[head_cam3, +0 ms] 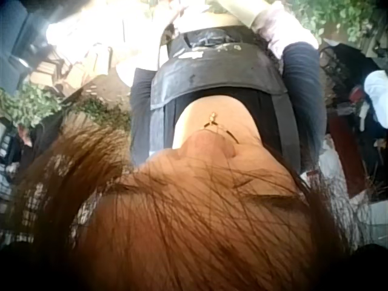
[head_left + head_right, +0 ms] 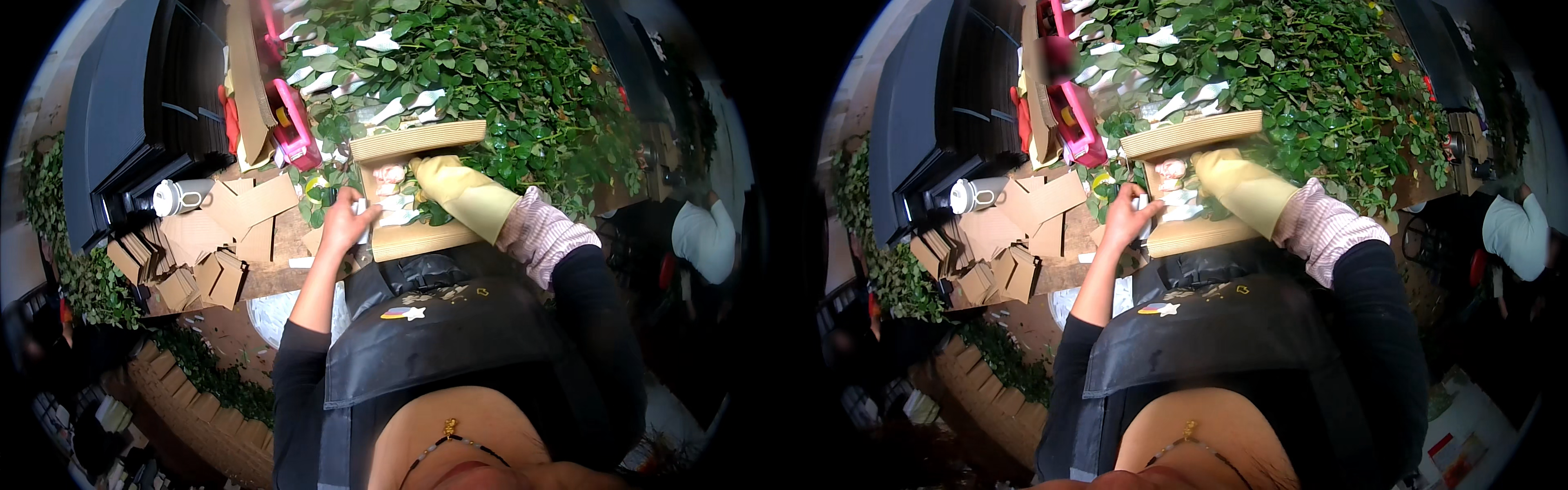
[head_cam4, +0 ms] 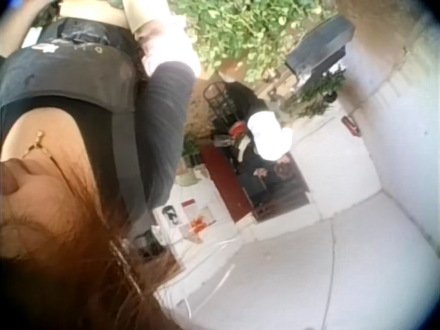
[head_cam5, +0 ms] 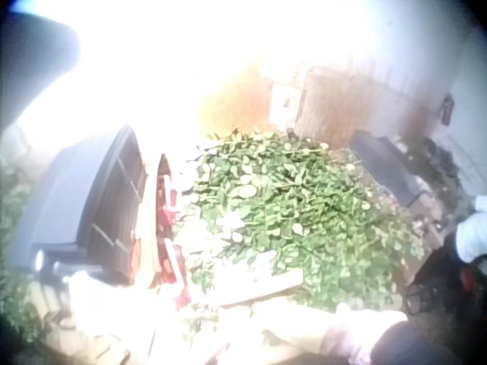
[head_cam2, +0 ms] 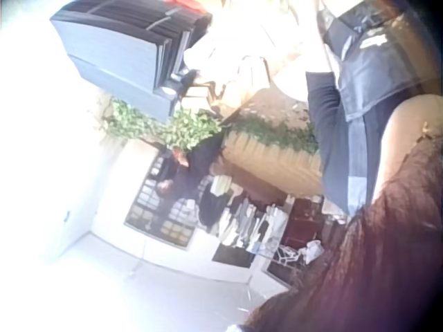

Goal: The person arranges white flowers and green leaves into a black plastic tray and a wooden box. They handle the floral stems by hand, placing them into the containers and adjusting their positions.

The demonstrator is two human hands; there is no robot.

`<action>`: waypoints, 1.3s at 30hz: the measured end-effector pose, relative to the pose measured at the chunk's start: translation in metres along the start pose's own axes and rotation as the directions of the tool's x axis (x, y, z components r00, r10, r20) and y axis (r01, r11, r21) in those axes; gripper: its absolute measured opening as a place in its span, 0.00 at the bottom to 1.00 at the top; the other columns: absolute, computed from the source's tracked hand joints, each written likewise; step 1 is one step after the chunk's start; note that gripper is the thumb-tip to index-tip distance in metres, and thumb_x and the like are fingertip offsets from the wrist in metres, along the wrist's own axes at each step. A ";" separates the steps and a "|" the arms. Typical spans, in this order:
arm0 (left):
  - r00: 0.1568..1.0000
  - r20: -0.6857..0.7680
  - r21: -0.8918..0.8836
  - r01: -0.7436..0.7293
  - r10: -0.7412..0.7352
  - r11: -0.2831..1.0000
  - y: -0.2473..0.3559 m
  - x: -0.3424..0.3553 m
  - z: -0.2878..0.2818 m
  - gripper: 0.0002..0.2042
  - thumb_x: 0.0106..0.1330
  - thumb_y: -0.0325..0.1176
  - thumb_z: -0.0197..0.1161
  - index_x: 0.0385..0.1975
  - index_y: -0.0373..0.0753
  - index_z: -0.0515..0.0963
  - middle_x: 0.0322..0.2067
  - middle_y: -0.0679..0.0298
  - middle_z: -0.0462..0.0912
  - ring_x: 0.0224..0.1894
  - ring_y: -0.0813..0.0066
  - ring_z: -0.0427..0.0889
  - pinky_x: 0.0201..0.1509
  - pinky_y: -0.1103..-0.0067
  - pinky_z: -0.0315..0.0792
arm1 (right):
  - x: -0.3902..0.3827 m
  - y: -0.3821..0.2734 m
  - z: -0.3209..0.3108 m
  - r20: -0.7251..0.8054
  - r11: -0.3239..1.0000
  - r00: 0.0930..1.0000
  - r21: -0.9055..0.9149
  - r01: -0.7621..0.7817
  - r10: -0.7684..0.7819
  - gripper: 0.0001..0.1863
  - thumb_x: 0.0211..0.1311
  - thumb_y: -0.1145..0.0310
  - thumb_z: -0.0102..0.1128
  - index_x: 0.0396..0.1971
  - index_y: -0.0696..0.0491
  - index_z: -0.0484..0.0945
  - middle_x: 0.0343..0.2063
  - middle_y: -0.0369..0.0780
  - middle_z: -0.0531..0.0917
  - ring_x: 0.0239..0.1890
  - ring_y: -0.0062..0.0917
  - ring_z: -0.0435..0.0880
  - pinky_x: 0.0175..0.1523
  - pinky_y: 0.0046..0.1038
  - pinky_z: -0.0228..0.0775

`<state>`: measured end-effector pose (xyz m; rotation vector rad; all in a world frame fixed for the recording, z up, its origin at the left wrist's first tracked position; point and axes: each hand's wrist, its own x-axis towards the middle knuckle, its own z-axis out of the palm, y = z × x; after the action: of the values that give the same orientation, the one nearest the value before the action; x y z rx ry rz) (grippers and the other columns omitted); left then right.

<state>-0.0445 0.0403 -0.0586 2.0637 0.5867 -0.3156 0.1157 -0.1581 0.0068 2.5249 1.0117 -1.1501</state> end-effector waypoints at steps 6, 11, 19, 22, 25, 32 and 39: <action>0.982 0.186 -0.043 -0.029 0.037 0.999 0.004 0.004 0.021 0.17 0.65 0.47 0.69 0.35 0.37 0.81 0.32 0.50 0.87 0.35 0.52 0.86 0.43 0.64 0.77 | 0.011 -0.009 0.015 -0.040 0.998 0.999 -0.060 0.020 -0.022 0.30 0.66 0.47 0.63 0.59 0.53 0.74 0.51 0.48 0.85 0.51 0.44 0.86 0.57 0.43 0.77; 0.977 0.108 -0.498 0.213 -0.183 0.841 -0.020 -0.010 -0.025 0.08 0.70 0.36 0.66 0.34 0.39 0.81 0.28 0.71 0.81 0.28 0.81 0.78 0.32 0.78 0.71 | 0.002 -0.007 0.001 -0.037 0.996 0.999 -0.079 0.030 -0.033 0.30 0.66 0.47 0.63 0.59 0.53 0.74 0.51 0.48 0.85 0.51 0.44 0.86 0.57 0.43 0.77; 0.993 0.095 -0.105 -0.054 0.064 0.993 -0.002 -0.025 -0.009 0.20 0.56 0.48 0.76 0.31 0.38 0.79 0.29 0.52 0.86 0.35 0.56 0.87 0.42 0.67 0.78 | -0.055 -0.010 -0.037 -0.162 0.916 0.902 -0.095 0.390 -0.400 0.22 0.66 0.52 0.63 0.55 0.46 0.80 0.48 0.42 0.86 0.46 0.37 0.88 0.52 0.39 0.79; 0.947 0.320 0.012 -0.044 0.038 0.999 0.002 -0.007 0.005 0.18 0.59 0.47 0.76 0.37 0.39 0.84 0.29 0.57 0.85 0.33 0.67 0.84 0.43 0.73 0.77 | -0.044 -0.025 -0.030 0.196 0.984 0.969 0.123 0.126 -0.149 0.18 0.67 0.56 0.63 0.54 0.42 0.82 0.47 0.42 0.87 0.46 0.39 0.87 0.54 0.37 0.79; 0.933 0.361 -0.140 0.064 -0.009 0.988 -0.008 0.000 0.014 0.17 0.61 0.45 0.75 0.39 0.37 0.86 0.31 0.60 0.87 0.34 0.72 0.84 0.44 0.76 0.77 | -0.019 -0.034 -0.004 0.234 0.992 0.966 -0.030 0.119 -0.109 0.20 0.68 0.59 0.60 0.59 0.40 0.80 0.50 0.43 0.86 0.52 0.44 0.85 0.59 0.40 0.77; 0.983 0.106 -0.764 0.175 -0.147 0.621 -0.018 -0.026 0.061 0.06 0.63 0.32 0.63 0.26 0.39 0.78 0.22 0.73 0.76 0.24 0.85 0.70 0.29 0.83 0.61 | 0.014 -0.033 0.041 0.210 0.965 0.963 0.163 -0.205 0.169 0.20 0.69 0.66 0.54 0.60 0.44 0.79 0.55 0.48 0.82 0.57 0.47 0.83 0.62 0.42 0.76; 0.884 0.007 -1.000 0.010 -0.468 0.003 -0.021 -0.066 0.040 0.09 0.64 0.39 0.62 0.25 0.45 0.73 0.18 0.72 0.69 0.20 0.80 0.71 0.26 0.79 0.70 | -0.009 -0.050 0.007 0.281 0.993 0.959 0.091 -0.069 0.040 0.22 0.70 0.61 0.49 0.59 0.53 0.79 0.59 0.51 0.80 0.62 0.44 0.80 0.67 0.37 0.70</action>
<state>-0.1109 -0.0024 -0.0656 0.5063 1.0097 0.2849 0.0749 -0.1283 0.0133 2.3547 0.8261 -1.5220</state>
